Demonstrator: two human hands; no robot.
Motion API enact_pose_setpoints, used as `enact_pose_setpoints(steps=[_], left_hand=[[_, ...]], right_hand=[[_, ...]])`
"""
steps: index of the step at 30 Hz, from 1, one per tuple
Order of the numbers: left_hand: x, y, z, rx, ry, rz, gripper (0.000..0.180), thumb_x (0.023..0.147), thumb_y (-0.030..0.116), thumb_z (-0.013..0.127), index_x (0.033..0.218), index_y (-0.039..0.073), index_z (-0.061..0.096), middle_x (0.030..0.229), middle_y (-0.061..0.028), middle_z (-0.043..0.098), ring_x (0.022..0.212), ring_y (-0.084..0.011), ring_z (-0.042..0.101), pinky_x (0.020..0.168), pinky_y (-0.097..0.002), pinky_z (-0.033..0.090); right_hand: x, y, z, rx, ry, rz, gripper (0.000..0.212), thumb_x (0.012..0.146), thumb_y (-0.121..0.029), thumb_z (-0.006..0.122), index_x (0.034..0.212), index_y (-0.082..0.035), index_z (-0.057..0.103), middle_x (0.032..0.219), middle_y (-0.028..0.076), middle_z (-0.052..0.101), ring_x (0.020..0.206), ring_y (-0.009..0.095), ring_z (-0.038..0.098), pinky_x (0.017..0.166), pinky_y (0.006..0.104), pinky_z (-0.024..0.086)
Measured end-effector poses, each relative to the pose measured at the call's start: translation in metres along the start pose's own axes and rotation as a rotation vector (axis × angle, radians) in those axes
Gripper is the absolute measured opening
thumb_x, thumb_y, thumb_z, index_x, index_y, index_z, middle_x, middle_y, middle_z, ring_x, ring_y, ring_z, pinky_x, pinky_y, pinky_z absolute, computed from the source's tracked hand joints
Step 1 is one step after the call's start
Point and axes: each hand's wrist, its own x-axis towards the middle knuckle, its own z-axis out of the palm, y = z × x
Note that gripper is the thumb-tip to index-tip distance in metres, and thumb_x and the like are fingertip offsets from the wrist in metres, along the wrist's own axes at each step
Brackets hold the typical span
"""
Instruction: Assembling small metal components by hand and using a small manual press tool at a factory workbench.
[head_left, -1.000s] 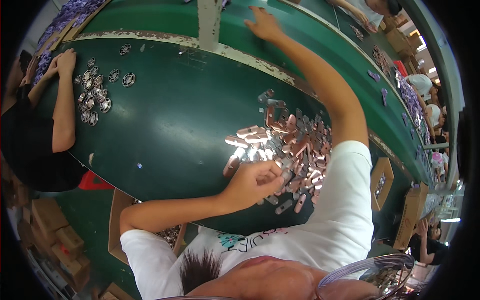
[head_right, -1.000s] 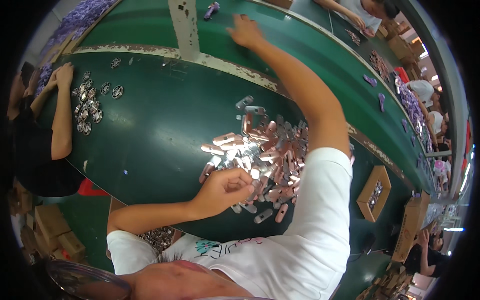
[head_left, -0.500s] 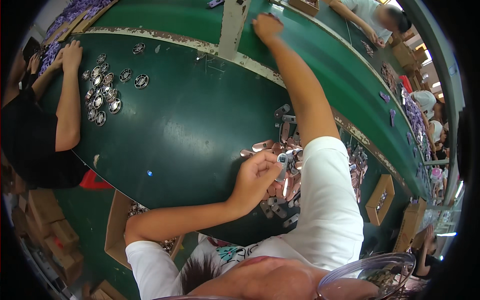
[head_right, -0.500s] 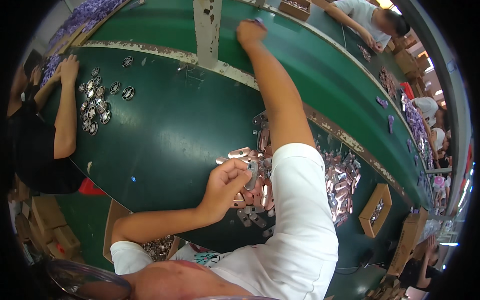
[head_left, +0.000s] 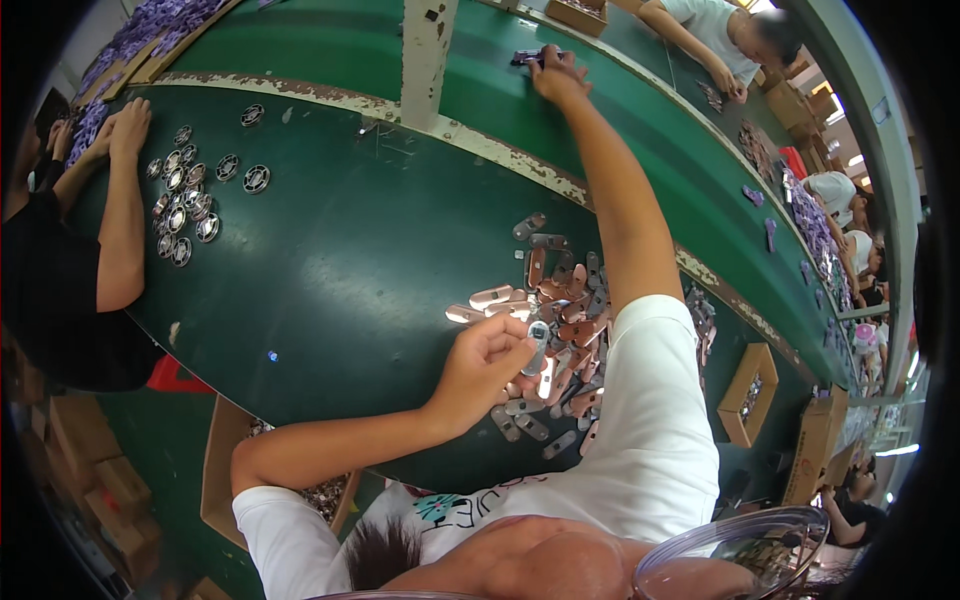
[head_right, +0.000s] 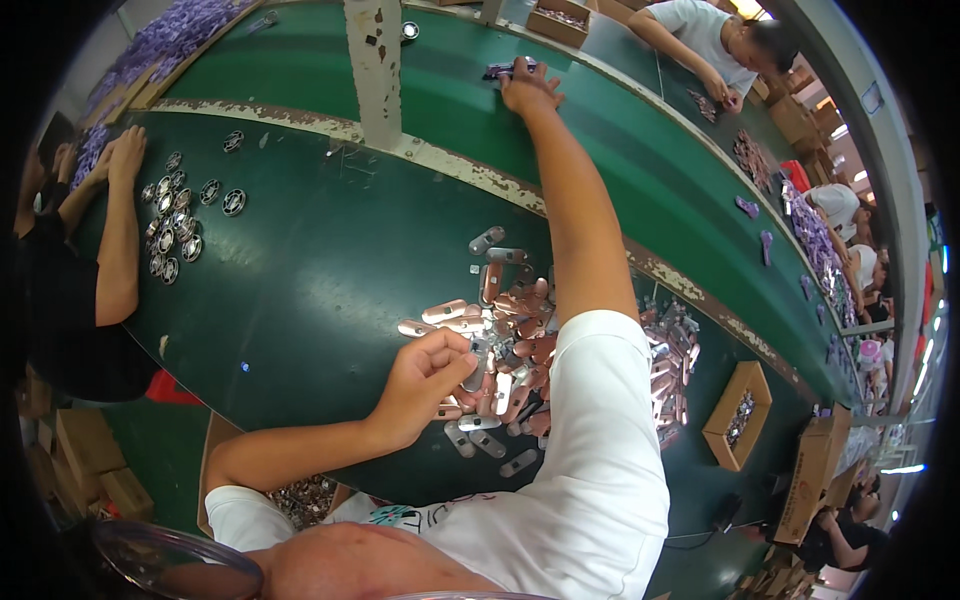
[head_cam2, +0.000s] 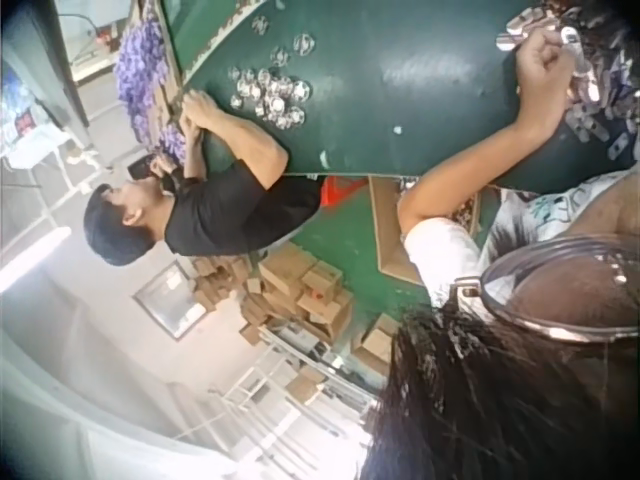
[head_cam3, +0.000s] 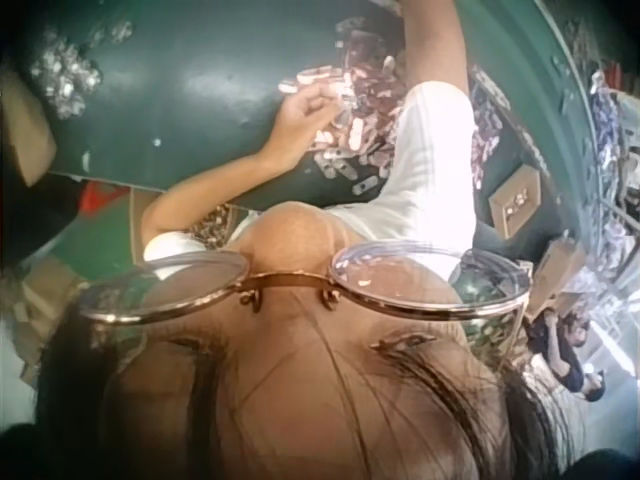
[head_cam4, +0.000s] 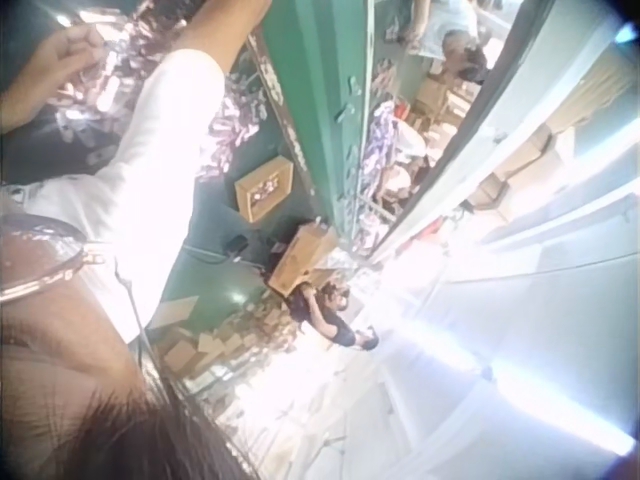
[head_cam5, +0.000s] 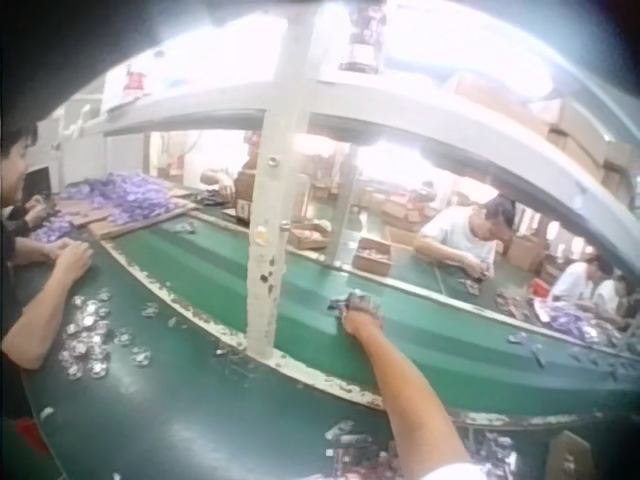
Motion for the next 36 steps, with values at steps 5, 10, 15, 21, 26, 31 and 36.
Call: enact_pose_setpoints(steps=[5, 10, 15, 21, 26, 31, 36], left_hand=[[0.003, -0.006, 0.003, 0.036, -0.033, -0.012, 0.013, 0.092, 0.017, 0.057, 0.095, 0.005, 0.053, 0.078, -0.0014, 0.063, 0.061, -0.0042, 0.06, 0.047, -0.0147, 0.038], [-0.001, 0.004, 0.002, 0.019, -0.007, -0.053, 0.011, 0.093, 0.015, 0.056, 0.095, 0.005, 0.053, 0.078, -0.0023, 0.064, 0.061, -0.0042, 0.059, 0.046, -0.0143, 0.037], [-0.002, 0.011, 0.003, -0.001, 0.0, -0.057, 0.01, 0.093, 0.015, 0.055, 0.094, 0.005, 0.052, 0.079, -0.0023, 0.063, 0.06, -0.0039, 0.058, 0.046, -0.0143, 0.038], [0.002, 0.006, 0.002, 0.014, -0.029, -0.034, 0.008, 0.093, 0.013, 0.055, 0.094, 0.006, 0.053, 0.081, -0.0026, 0.064, 0.06, -0.0056, 0.061, 0.046, -0.0155, 0.045], [0.001, 0.012, 0.0, 0.055, -0.041, -0.068, 0.009, 0.093, 0.015, 0.056, 0.093, 0.006, 0.053, 0.084, -0.0032, 0.066, 0.064, -0.0068, 0.063, 0.046, -0.0165, 0.045], [-0.004, 0.012, 0.006, 0.108, -0.076, -0.052, 0.012, 0.091, 0.016, 0.06, 0.093, 0.005, 0.054, 0.083, -0.0025, 0.065, 0.069, -0.0072, 0.064, 0.044, -0.0154, 0.038], [-0.006, 0.009, 0.006, 0.041, -0.041, -0.043, 0.012, 0.09, 0.013, 0.061, 0.096, 0.004, 0.055, 0.083, -0.0036, 0.066, 0.072, -0.0097, 0.066, 0.05, -0.0175, 0.045]], right_hand=[[0.03, 0.042, 0.014, 0.275, 0.0, 0.103, 0.059, 0.087, -0.053, 0.048, 0.128, -0.011, 0.041, 0.128, 0.019, 0.041, 0.12, 0.042, 0.044, 0.092, 0.0553, 0.04], [0.021, 0.025, 0.01, 0.315, 0.077, 0.364, 0.066, 0.085, -0.058, 0.049, 0.131, -0.011, 0.04, 0.138, 0.021, 0.036, 0.123, 0.039, 0.043, 0.097, 0.0565, 0.032], [0.012, 0.023, 0.002, 0.241, -0.065, 0.391, 0.07, 0.082, -0.059, 0.054, 0.129, -0.009, 0.04, 0.14, 0.022, 0.038, 0.127, 0.036, 0.039, 0.102, 0.0577, 0.022], [0.012, 0.05, 0.015, 0.638, 0.24, 0.202, 0.06, 0.073, -0.035, 0.076, 0.117, -0.006, 0.048, 0.102, 0.017, 0.065, 0.095, 0.031, 0.063, 0.08, 0.0462, 0.049], [-0.029, 0.038, -0.012, 1.515, 0.121, 0.272, 0.023, 0.077, -0.006, 0.072, 0.093, 0.001, 0.056, 0.076, 0.006, 0.06, 0.061, 0.012, 0.058, 0.053, 0.0221, 0.047], [-0.143, 0.053, -0.112, 1.724, -0.186, 0.19, 0.027, 0.08, 0.001, 0.062, 0.106, 0.004, 0.055, 0.083, 0.008, 0.061, 0.053, 0.008, 0.047, 0.047, 0.0208, 0.04], [-0.244, 0.072, -0.173, 1.558, -0.322, 0.21, 0.031, 0.084, -0.002, 0.061, 0.113, -0.001, 0.053, 0.081, 0.005, 0.058, 0.057, 0.007, 0.05, 0.048, 0.0211, 0.042]])
